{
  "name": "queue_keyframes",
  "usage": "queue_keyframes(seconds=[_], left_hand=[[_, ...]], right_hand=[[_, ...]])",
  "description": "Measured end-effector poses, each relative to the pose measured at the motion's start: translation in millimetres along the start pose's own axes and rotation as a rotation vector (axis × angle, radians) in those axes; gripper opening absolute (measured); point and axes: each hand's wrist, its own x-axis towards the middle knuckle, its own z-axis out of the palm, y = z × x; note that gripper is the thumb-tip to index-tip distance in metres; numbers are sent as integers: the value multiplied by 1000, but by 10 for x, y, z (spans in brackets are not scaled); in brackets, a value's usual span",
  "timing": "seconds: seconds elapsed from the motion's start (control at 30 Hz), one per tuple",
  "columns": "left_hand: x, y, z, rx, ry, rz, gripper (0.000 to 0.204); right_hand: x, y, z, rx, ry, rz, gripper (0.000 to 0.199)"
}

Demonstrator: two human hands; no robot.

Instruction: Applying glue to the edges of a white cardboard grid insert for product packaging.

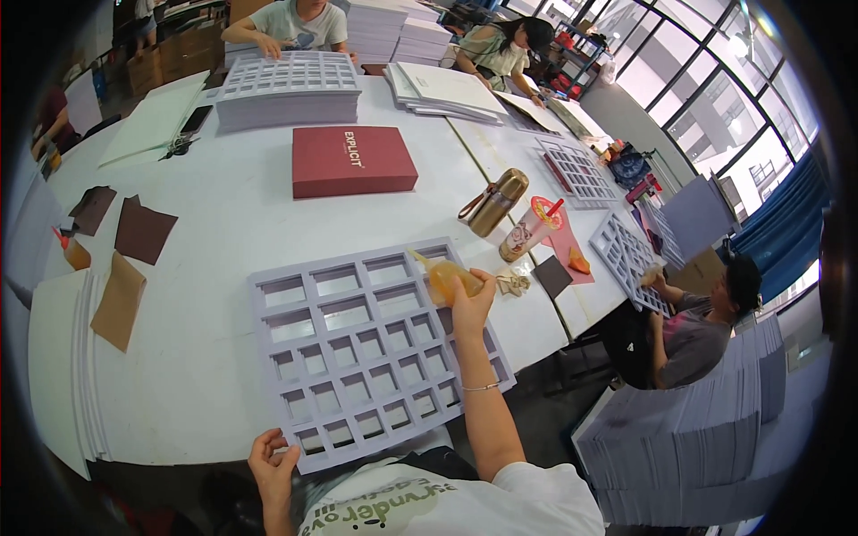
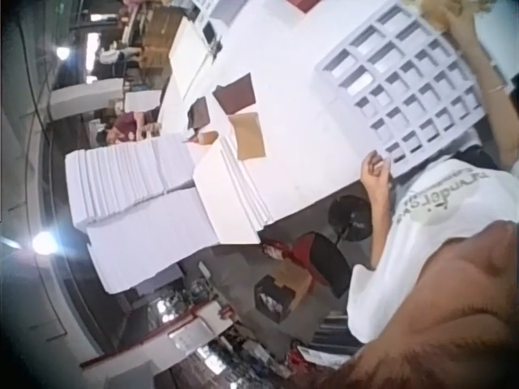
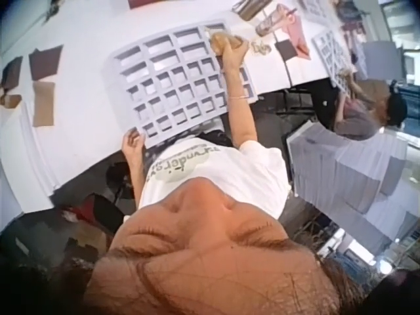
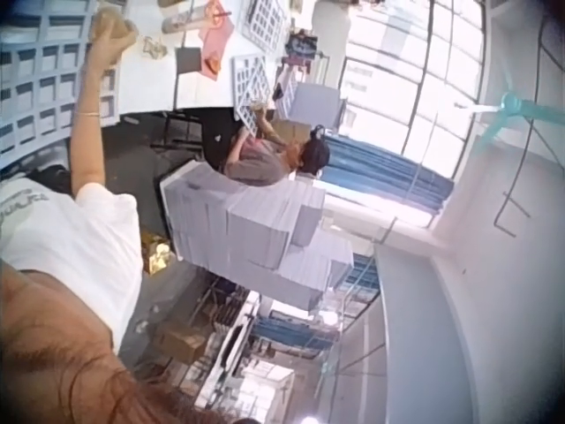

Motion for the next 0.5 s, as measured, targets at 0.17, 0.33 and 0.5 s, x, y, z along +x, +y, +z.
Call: queue_keyframes(seconds=[0.17,0.33,0.5], left_hand=[[25,-19,20,-19,-20,9,45],[7,2,-2,-3,-30,40,44],[0,-39,-2,15,-32,59,47]], right_hand=[[-338,-179,315,-8,-100,38,35],[-662,-344,664,84,-195,12,34],[-902,-638,886,142,-335,108,36]])
